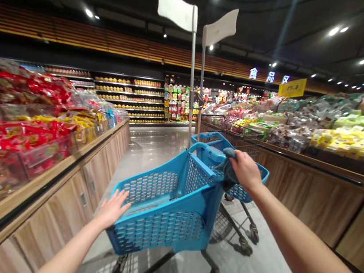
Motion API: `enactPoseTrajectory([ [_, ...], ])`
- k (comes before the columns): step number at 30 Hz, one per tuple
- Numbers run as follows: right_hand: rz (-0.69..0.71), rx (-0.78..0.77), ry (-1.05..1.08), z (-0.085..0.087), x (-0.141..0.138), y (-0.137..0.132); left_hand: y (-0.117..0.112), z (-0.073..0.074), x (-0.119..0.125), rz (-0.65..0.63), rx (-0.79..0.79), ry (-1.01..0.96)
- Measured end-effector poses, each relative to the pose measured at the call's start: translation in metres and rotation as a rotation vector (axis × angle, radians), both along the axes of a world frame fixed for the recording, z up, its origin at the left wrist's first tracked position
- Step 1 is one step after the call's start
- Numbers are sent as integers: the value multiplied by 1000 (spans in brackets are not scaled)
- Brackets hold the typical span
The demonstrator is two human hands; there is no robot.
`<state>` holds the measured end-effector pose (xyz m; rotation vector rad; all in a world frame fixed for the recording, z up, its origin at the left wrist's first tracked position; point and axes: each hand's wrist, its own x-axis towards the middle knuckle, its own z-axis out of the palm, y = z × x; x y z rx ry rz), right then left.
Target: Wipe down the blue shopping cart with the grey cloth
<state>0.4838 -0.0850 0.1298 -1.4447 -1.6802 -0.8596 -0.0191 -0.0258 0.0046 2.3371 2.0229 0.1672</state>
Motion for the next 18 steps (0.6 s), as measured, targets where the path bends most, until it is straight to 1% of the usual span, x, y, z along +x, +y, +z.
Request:
enactPoseTrajectory([
  [1,3,38,54,5,11,0,1,0,0,5,-9,5],
  [2,29,31,76,7,21,0,2,0,0,9,-15,9],
  [3,66,-12,74,6,28,0,3,0,0,11,-16,8],
  [5,129,-131,46,-7,34,2,4,-1,1,12,1,-3],
  [6,134,-153,58,-17,32,4,5,-1,1,9,10,-11],
  [7,122,-138,91,-27,28,5,6,-1,2,5,15,-16],
  [9,80,-72,183,-48,9,6,7,-1,4,-5,10,-15],
  [11,82,-63,219,-64,-21,3,7,-1,6,-14,0,-5],
  [14,184,-166,123,-82,-81,-9,9,-1,7,-24,11,-5],
  [16,248,-213,39,-90,-117,-15,11,-2,5,-30,13,-5],
  [18,268,-240,-58,-93,-138,-16,13,-3,0,-33,-1,12],
])
